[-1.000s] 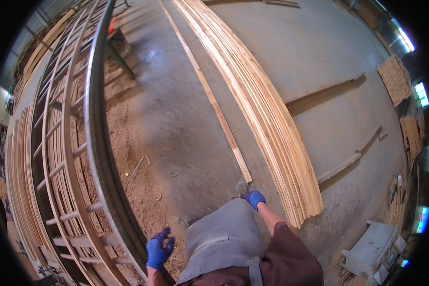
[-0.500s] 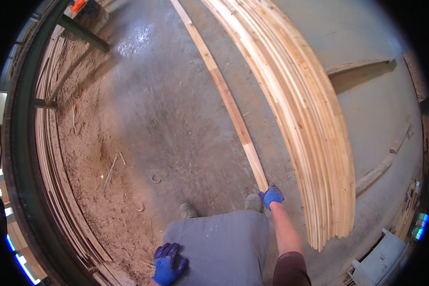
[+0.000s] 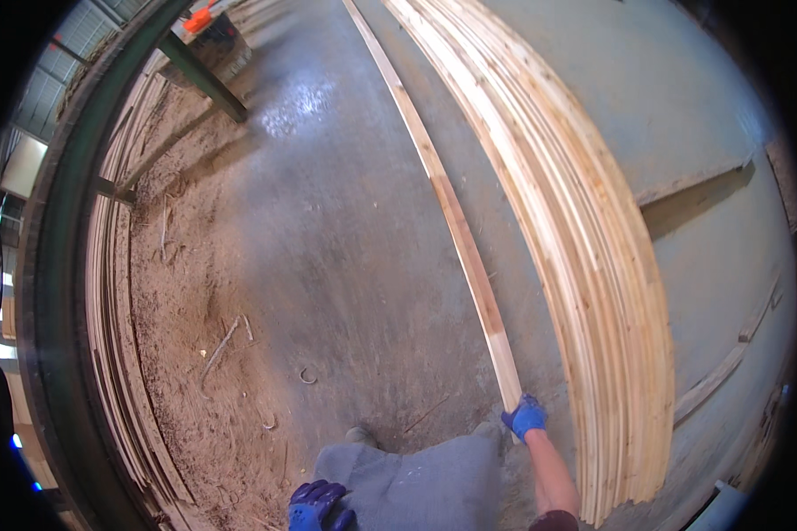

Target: The person picks up long, thin wooden planks from a pile on the floor and places them onto a metal rack. They repeat this process, moving planks from the floor to the rack and arranging them in a neat stack.

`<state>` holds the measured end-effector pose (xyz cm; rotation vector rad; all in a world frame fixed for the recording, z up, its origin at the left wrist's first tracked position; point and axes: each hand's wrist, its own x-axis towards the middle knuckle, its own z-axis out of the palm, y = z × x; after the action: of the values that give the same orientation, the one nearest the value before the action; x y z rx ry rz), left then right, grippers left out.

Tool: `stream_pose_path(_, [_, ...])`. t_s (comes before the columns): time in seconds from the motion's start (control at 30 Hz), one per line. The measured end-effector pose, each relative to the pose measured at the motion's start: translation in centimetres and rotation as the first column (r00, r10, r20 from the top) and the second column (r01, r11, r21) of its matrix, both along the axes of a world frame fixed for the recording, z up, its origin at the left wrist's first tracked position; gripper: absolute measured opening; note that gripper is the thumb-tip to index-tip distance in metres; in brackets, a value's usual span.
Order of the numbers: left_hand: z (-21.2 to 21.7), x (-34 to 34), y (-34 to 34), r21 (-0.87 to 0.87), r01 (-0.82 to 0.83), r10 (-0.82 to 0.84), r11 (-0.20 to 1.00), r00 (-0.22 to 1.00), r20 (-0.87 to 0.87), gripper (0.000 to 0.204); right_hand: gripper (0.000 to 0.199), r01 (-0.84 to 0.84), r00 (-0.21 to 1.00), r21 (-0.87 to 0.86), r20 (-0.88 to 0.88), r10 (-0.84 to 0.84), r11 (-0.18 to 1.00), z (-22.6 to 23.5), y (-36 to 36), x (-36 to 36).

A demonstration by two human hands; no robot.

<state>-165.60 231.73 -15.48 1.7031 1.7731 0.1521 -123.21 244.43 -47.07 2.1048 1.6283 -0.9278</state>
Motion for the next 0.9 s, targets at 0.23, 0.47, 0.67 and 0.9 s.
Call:
stream_pose_path(0.23, [6.0, 1.9, -2.0, -0.391, 0.000, -0.008, 0.920, 1.000, -0.018, 0.040, 0.079, -0.042, 0.971, -0.179, -0.238, -0.002, 0.983, 25.3, 1.5, 1.0])
stream_pose_path(0.47, [10.1, 8.0, 1.4, -0.336, -0.173, 0.358, 0.926, 0.687, 0.633, 0.049, 0.081, -0.078, 0.788, -0.240, -0.609, -0.088, 0.968, 40.1, -3.0, -5.4])
stream_pose_path(0.67, [19.8, 10.0, 7.0, -0.380, -0.223, 0.440, 0.898, 0.489, 0.753, 0.057, 0.059, -0.039, 0.455, -0.623, -0.707, -0.541, 0.781, 51.3, -5.7, -11.2])
stream_pose_path(0.9, [25.5, 10.6, 7.4, -0.543, -0.351, 0.647, 0.763, 0.396, 0.652, 0.058, 0.051, -0.211, 0.202, -0.723, -0.691, -0.694, 0.658, 56.1, -7.4, -14.4])
